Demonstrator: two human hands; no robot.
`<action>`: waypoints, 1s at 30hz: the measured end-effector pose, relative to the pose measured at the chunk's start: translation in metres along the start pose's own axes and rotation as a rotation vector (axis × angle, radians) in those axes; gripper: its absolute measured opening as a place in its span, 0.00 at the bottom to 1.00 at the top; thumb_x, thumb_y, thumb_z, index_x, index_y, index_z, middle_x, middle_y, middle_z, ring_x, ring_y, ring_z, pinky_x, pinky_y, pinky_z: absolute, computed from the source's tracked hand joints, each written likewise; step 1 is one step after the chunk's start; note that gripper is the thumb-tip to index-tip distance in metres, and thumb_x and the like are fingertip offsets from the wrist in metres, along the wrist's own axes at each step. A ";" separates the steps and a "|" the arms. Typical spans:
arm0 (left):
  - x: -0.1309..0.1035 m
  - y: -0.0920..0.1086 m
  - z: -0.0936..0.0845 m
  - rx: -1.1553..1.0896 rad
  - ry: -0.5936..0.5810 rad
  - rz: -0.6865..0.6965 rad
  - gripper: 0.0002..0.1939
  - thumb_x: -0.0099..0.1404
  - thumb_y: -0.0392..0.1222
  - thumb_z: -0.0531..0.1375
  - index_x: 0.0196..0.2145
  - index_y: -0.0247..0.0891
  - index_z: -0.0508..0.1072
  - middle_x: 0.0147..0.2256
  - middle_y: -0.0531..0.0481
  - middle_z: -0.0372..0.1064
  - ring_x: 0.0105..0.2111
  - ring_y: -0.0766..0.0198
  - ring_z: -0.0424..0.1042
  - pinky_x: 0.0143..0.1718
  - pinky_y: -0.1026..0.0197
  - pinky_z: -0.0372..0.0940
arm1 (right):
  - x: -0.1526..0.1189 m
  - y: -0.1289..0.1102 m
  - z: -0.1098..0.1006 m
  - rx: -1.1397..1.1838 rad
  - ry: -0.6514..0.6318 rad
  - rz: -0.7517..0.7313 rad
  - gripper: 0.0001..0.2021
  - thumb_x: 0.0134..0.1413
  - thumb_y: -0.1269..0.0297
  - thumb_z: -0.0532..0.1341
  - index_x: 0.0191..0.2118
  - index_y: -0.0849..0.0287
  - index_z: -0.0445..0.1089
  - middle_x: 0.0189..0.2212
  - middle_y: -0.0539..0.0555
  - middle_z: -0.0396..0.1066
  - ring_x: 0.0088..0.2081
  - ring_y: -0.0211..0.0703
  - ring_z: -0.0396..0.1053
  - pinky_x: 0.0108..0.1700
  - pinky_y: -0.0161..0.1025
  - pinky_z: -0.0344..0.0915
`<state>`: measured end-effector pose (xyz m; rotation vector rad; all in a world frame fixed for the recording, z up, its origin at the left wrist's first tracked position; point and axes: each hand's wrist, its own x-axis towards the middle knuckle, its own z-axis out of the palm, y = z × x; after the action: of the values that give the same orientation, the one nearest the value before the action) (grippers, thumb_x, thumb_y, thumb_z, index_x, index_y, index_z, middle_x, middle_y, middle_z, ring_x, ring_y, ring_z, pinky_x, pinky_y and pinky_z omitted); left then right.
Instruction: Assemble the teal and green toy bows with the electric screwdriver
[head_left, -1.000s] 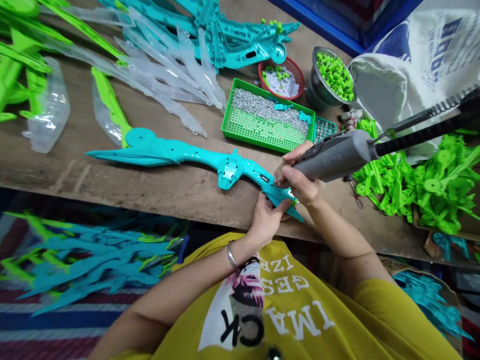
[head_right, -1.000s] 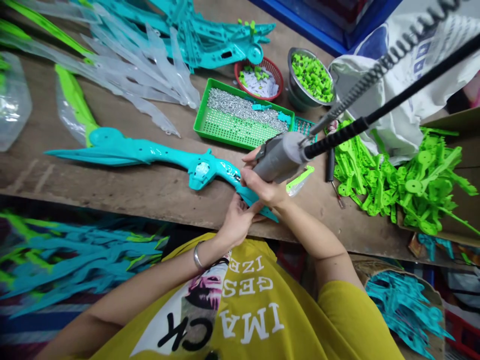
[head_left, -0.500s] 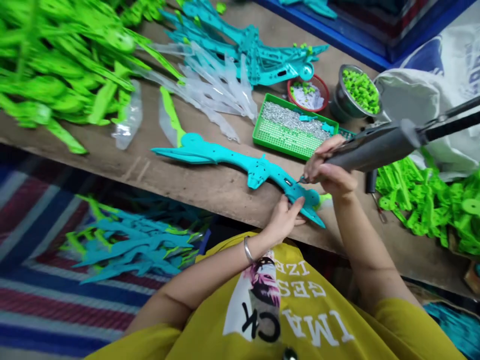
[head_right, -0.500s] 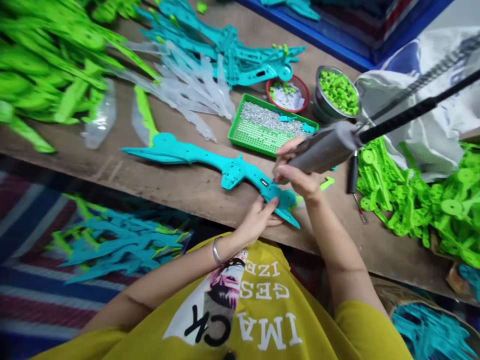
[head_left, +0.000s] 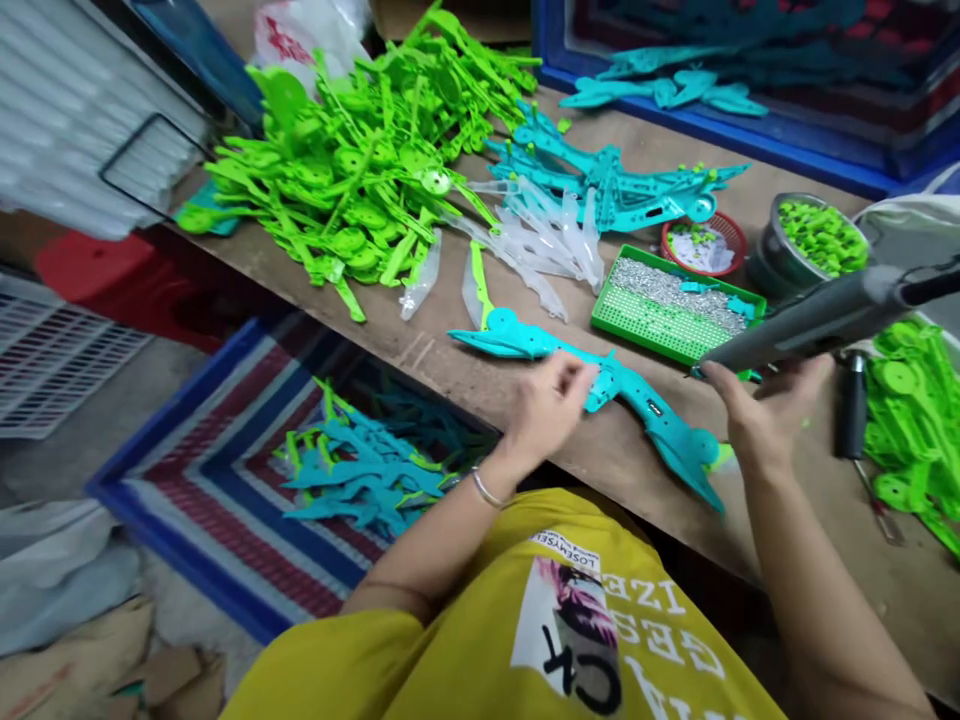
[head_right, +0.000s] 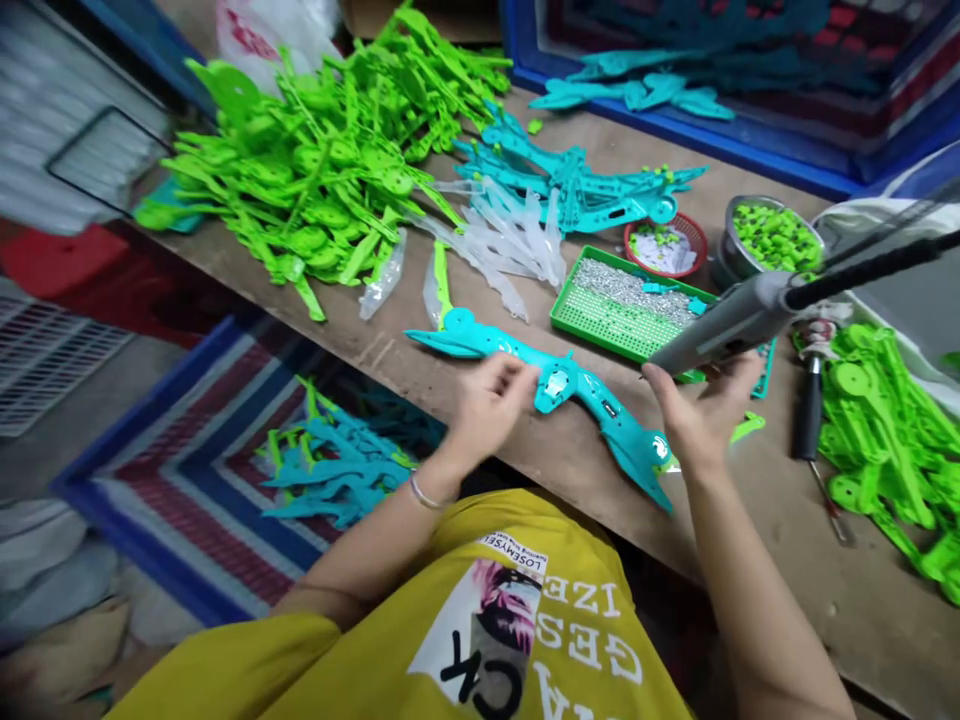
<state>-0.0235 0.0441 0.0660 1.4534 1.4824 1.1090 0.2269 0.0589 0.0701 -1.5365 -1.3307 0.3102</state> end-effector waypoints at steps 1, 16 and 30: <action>0.012 -0.007 -0.019 0.083 0.207 0.014 0.12 0.70 0.51 0.59 0.38 0.41 0.75 0.32 0.50 0.73 0.32 0.61 0.72 0.42 0.59 0.67 | -0.013 -0.002 -0.002 -0.057 0.050 -0.013 0.31 0.42 0.47 0.73 0.49 0.53 0.64 0.42 0.54 0.67 0.41 0.51 0.69 0.46 0.54 0.71; 0.027 -0.063 -0.086 -0.093 -0.075 -0.457 0.28 0.55 0.50 0.69 0.49 0.36 0.68 0.34 0.50 0.77 0.35 0.60 0.76 0.31 0.62 0.71 | -0.063 -0.008 -0.063 -0.660 -0.532 -0.203 0.16 0.56 0.68 0.59 0.51 0.60 0.68 0.46 0.65 0.71 0.48 0.61 0.69 0.50 0.57 0.68; 0.012 -0.055 -0.098 -0.375 -0.232 -0.498 0.31 0.46 0.53 0.75 0.43 0.36 0.72 0.34 0.51 0.77 0.33 0.65 0.75 0.33 0.65 0.70 | -0.035 -0.095 0.132 -0.713 -1.091 -0.047 0.28 0.74 0.49 0.42 0.53 0.60 0.73 0.47 0.67 0.79 0.48 0.60 0.78 0.47 0.47 0.67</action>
<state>-0.1344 0.0508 0.0470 0.8567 1.2891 0.8201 0.0631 0.0837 0.0751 -1.9955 -2.5164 0.7699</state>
